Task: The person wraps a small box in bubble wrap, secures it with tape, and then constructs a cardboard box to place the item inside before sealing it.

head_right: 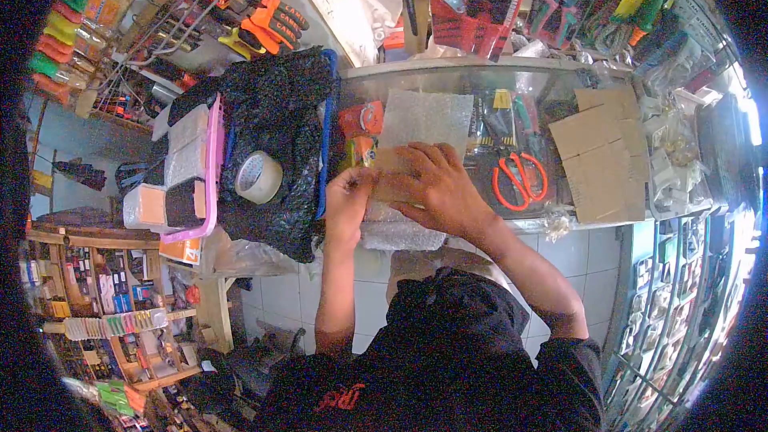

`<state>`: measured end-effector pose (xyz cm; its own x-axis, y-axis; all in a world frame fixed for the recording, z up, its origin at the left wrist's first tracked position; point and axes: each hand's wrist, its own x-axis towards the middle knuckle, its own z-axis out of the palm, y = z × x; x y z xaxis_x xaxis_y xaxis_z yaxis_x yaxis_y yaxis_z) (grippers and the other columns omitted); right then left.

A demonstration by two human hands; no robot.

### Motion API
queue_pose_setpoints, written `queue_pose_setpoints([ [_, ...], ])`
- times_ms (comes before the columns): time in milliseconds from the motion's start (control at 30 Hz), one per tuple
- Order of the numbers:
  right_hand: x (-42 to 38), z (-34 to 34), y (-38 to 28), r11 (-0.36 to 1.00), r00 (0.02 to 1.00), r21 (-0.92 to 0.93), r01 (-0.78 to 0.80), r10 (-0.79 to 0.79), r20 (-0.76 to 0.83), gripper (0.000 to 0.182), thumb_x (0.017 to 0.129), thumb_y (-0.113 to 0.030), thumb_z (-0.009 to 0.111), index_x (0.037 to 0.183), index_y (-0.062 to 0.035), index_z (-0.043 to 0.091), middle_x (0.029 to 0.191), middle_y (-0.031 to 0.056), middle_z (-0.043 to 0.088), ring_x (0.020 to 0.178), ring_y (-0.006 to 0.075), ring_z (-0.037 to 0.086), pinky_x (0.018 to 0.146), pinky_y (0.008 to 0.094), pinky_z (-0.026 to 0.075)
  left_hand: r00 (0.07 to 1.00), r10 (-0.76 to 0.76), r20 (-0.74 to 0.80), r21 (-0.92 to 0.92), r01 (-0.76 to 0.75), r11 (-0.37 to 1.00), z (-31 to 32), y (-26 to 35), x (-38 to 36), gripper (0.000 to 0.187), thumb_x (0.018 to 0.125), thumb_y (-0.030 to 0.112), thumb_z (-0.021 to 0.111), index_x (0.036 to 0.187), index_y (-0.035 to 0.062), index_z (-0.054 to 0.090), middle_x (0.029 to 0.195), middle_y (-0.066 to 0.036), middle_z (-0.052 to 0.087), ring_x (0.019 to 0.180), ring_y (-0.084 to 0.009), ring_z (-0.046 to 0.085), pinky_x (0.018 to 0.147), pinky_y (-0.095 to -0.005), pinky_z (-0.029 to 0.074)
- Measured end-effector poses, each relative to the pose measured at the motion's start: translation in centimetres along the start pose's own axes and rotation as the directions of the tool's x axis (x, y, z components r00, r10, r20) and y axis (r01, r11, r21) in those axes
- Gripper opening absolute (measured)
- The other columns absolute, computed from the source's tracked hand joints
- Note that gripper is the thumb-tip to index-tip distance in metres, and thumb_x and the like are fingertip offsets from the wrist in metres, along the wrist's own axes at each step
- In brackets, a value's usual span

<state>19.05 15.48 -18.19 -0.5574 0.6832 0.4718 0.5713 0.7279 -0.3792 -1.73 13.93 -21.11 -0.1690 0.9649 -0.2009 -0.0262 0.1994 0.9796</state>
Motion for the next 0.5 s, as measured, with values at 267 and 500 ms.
queue_pose_setpoints([
  [267,-0.1,0.4,0.1,1.000,0.999,-0.008,0.008,-0.009,-0.033,0.047,0.078,-0.031,0.084,0.120,-0.0160,0.072,0.144,0.0144,0.055,0.133,0.0359,0.052,0.107,0.0509,0.042,0.999,-0.031,0.018,-0.075,0.032,0.997,-0.2,-1.2,0.9,0.014,0.096,0.013,0.076,0.095,-0.0006,0.073,0.089,-0.003,0.072,0.082,-0.0075,0.062,0.074,-0.0243,0.048],
  [500,-0.3,0.5,0.3,1.000,1.000,-0.014,0.001,-0.001,-0.031,0.047,0.076,-0.031,0.085,0.119,-0.0171,0.072,0.143,0.0135,0.056,0.133,0.0356,0.052,0.106,0.0505,0.042,0.984,0.039,-0.173,-0.243,-0.081,0.967,1.5,-1.5,0.4,0.021,0.091,0.007,0.079,0.103,0.0023,0.063,0.097,-0.004,0.070,0.086,-0.0097,0.062,0.077,-0.0253,0.048],
])
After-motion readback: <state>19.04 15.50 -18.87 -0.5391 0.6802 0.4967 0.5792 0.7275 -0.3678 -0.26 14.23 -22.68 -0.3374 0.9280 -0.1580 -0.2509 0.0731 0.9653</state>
